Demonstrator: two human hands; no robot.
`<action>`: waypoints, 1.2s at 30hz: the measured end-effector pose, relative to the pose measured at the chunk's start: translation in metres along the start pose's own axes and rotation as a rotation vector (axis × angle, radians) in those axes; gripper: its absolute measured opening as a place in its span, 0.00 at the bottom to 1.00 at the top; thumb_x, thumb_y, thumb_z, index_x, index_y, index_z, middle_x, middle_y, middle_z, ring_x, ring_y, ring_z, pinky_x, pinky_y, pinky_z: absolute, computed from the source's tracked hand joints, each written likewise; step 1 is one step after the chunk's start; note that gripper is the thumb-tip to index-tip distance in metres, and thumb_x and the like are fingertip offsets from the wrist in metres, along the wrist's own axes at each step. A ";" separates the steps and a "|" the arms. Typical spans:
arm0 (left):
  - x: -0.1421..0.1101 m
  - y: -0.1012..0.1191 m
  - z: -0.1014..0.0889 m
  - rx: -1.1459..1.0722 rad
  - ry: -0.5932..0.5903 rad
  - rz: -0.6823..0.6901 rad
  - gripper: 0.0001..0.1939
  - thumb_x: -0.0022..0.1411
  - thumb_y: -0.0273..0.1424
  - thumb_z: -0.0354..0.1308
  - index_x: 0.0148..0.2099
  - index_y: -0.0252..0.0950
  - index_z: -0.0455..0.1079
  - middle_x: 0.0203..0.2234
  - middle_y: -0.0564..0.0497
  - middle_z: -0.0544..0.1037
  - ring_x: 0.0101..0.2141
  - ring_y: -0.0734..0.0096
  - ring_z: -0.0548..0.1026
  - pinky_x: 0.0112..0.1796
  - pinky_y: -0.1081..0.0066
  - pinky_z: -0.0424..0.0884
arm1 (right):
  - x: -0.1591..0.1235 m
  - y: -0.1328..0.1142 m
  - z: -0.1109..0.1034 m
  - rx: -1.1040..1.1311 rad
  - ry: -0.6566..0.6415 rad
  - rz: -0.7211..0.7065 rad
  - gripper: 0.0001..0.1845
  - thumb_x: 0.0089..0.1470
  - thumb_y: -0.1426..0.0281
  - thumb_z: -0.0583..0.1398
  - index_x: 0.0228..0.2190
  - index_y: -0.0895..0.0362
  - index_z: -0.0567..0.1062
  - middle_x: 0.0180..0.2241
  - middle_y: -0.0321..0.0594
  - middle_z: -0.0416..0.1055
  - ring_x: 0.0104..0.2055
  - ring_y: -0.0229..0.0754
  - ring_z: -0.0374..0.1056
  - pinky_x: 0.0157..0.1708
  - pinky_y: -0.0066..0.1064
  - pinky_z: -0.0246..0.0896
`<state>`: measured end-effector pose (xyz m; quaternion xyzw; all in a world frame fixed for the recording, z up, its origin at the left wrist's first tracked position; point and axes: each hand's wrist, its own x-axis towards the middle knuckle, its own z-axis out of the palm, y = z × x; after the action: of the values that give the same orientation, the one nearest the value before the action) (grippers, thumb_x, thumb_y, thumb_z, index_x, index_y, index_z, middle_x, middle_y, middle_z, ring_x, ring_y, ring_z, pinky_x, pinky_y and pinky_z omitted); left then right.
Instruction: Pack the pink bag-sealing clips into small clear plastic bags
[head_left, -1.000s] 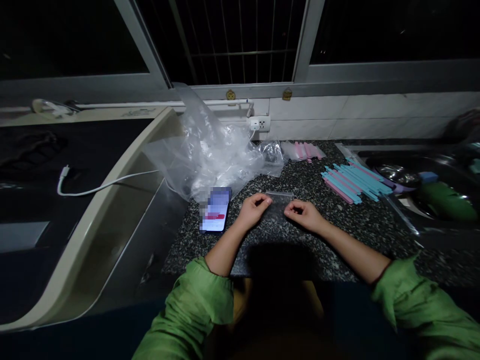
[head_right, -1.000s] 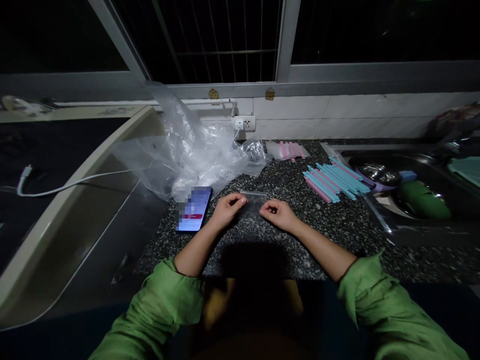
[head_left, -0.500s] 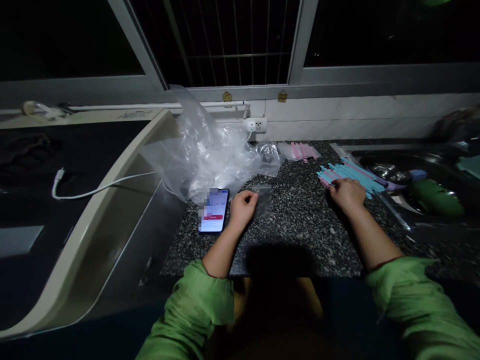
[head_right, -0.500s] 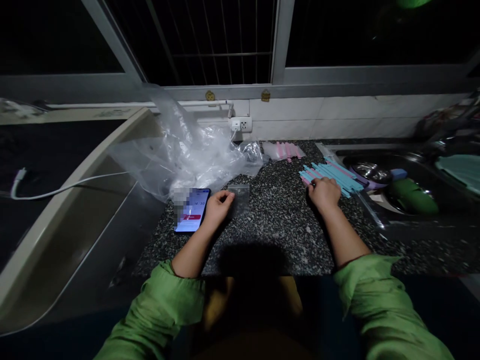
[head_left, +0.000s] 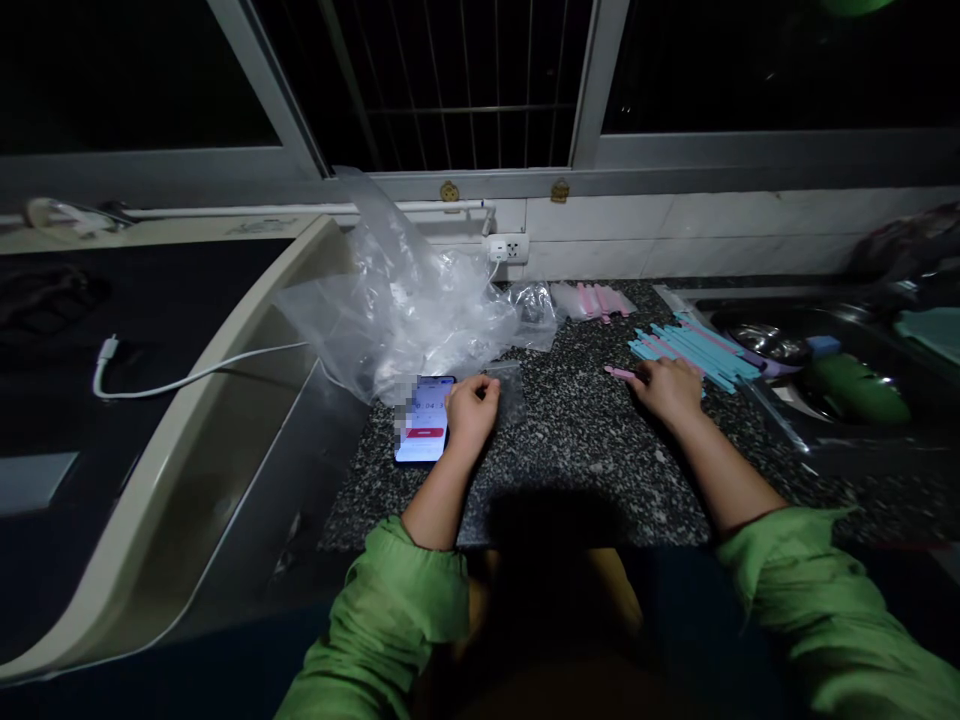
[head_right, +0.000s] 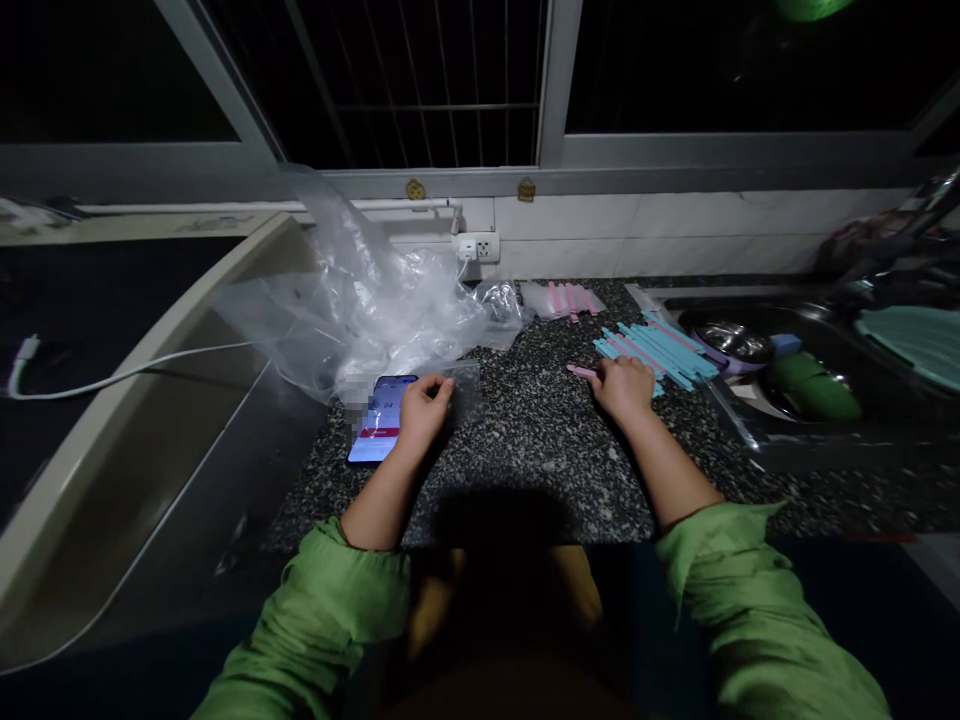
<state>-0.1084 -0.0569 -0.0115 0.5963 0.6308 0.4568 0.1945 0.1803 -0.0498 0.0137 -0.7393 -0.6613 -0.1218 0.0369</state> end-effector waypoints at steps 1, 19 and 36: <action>0.000 -0.001 0.000 -0.007 -0.007 -0.006 0.09 0.54 0.33 0.53 0.27 0.36 0.71 0.24 0.51 0.75 0.32 0.67 0.70 0.35 0.70 0.63 | 0.000 0.001 -0.001 -0.004 -0.005 0.003 0.19 0.52 0.61 0.54 0.39 0.59 0.75 0.38 0.53 0.72 0.43 0.53 0.63 0.37 0.39 0.54; -0.009 0.019 0.003 -0.771 -0.410 -0.237 0.08 0.46 0.32 0.58 0.25 0.35 0.62 0.27 0.53 0.76 0.23 0.78 0.71 0.29 0.75 0.66 | 0.001 0.013 -0.005 -0.068 -0.152 -0.031 0.15 0.52 0.67 0.54 0.39 0.58 0.75 0.40 0.53 0.70 0.46 0.54 0.61 0.38 0.38 0.56; -0.013 0.018 0.012 -0.773 -0.560 -0.446 0.08 0.46 0.21 0.51 0.33 0.34 0.63 0.17 0.55 0.75 0.17 0.75 0.70 0.23 0.76 0.64 | -0.013 -0.028 0.008 0.401 0.172 -0.489 0.09 0.53 0.66 0.54 0.30 0.57 0.72 0.27 0.43 0.71 0.33 0.45 0.63 0.34 0.35 0.58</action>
<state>-0.0854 -0.0668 -0.0066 0.4315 0.4518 0.4265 0.6540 0.1526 -0.0577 0.0003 -0.5235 -0.8245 -0.0566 0.2071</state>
